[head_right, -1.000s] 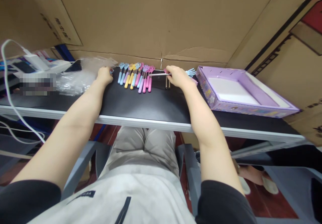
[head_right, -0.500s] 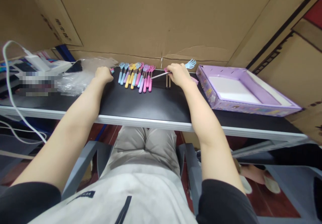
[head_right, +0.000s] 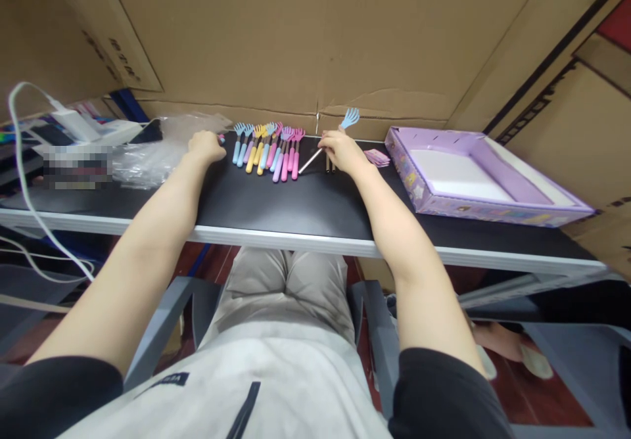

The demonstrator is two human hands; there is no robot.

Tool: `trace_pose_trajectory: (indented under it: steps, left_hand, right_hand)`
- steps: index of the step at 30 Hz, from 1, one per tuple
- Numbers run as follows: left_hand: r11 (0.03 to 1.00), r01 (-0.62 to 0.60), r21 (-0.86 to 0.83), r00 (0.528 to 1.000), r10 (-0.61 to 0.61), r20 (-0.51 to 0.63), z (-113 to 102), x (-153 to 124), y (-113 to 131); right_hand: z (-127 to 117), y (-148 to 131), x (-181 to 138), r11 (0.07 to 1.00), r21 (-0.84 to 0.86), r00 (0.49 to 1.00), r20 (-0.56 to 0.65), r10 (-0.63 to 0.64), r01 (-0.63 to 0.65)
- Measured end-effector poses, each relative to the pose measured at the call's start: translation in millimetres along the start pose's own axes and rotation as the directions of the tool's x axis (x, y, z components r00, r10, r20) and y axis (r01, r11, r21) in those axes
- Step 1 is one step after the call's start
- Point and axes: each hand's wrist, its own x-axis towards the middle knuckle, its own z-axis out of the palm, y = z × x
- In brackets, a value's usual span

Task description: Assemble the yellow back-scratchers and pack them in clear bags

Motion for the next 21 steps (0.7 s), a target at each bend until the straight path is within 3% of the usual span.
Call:
trace_pose_trajectory:
  steps: [5, 13, 21]
  left_hand:
    - [1.0, -0.016, -0.013, 1.0, 0.016, -0.022, -1, -3, 2]
    - [0.999, -0.023, 0.026, 1.0, 0.024, -0.019, -4, -4, 4]
    - [0.999, -0.03, -0.022, 0.999, 0.029, -0.021, -2, 0, 2]
  right_hand:
    - [8, 2, 6, 0.999, -0.042, 1.0, -0.009, -0.012, 0.012]
    - [6, 9, 28, 0.971, -0.239, 0.992, 0.115, 0.05, -0.021]
    - [16, 9, 35, 0.928, -0.335, 0.956, 0.176, 0.233, -0.165]
